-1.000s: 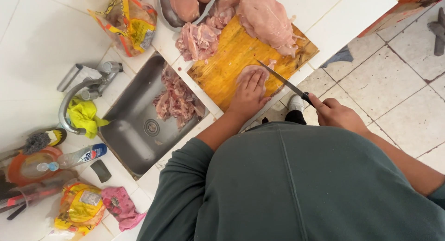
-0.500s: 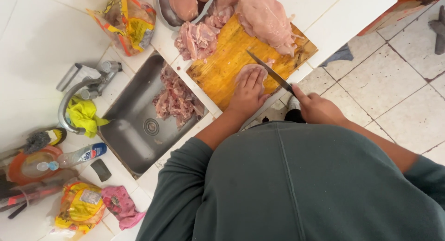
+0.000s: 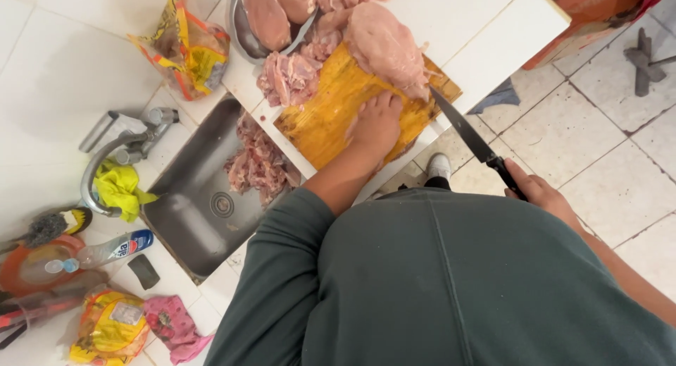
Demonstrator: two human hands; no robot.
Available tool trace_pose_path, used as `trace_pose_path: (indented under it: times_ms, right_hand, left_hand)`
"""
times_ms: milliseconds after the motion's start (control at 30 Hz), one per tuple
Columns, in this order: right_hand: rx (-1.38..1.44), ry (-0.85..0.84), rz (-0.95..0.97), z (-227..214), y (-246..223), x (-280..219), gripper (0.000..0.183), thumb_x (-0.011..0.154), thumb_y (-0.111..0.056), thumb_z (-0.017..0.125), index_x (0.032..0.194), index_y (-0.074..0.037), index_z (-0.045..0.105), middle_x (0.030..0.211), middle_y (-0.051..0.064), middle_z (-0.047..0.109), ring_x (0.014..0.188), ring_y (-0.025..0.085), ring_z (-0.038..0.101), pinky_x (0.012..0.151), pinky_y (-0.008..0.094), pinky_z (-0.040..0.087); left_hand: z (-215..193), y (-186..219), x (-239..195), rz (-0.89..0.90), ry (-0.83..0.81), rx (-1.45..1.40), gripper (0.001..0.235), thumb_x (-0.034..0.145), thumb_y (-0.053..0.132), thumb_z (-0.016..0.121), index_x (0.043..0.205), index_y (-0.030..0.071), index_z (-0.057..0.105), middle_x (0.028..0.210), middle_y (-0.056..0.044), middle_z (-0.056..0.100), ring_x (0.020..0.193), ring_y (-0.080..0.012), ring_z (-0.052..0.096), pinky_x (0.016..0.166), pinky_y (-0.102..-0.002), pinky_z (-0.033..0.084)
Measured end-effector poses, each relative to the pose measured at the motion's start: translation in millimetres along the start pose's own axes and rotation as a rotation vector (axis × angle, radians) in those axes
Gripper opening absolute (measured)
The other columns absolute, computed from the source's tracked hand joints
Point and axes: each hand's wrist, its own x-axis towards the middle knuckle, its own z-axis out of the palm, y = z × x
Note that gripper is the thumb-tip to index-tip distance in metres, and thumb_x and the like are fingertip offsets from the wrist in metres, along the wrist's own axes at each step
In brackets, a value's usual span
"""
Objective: Slicing raw chicken breasts on a wooden cutting board using a kitchen knife.
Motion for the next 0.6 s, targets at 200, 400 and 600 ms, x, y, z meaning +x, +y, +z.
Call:
trace_pose_path:
  times_ms: [200, 400, 600]
  right_hand:
    - [0.065, -0.207, 0.273, -19, 11, 7, 0.064, 0.101, -0.030, 0.046, 0.162, -0.021, 0.030, 0.131, 0.012, 0.062, 0.124, 0.025, 0.060, 0.107, 0.042, 0.050]
    - [0.105, -0.173, 0.243, -46, 28, 25, 0.069, 0.096, -0.024, 0.055, 0.161, -0.018, 0.033, 0.126, 0.013, 0.066, 0.123, 0.026, 0.062, 0.108, 0.042, 0.049]
    - [0.106, -0.086, 0.119, -65, 47, 46, 0.061, 0.100, -0.018, 0.052, 0.159, -0.013, 0.037, 0.130, 0.016, 0.065, 0.121, 0.029, 0.064, 0.108, 0.043, 0.051]
  left_hand:
    - [1, 10, 22, -0.025, -0.326, 0.071, 0.022, 0.096, 0.011, 0.047, 0.110, 0.006, 0.063, 0.109, -0.017, 0.063, 0.098, -0.0346, 0.063, 0.090, -0.048, 0.051]
    - [-86, 30, 39, -0.367, -0.374, -0.543, 0.017, 0.079, -0.007, 0.051, 0.082, 0.008, 0.058, 0.085, -0.010, 0.061, 0.076, -0.0248, 0.056, 0.069, -0.037, 0.047]
    - [-175, -24, 111, -0.681, -0.389, -0.721, 0.023, 0.082, 0.014, 0.075, 0.103, 0.013, 0.067, 0.095, -0.001, 0.071, 0.084, -0.0118, 0.066, 0.080, -0.025, 0.055]
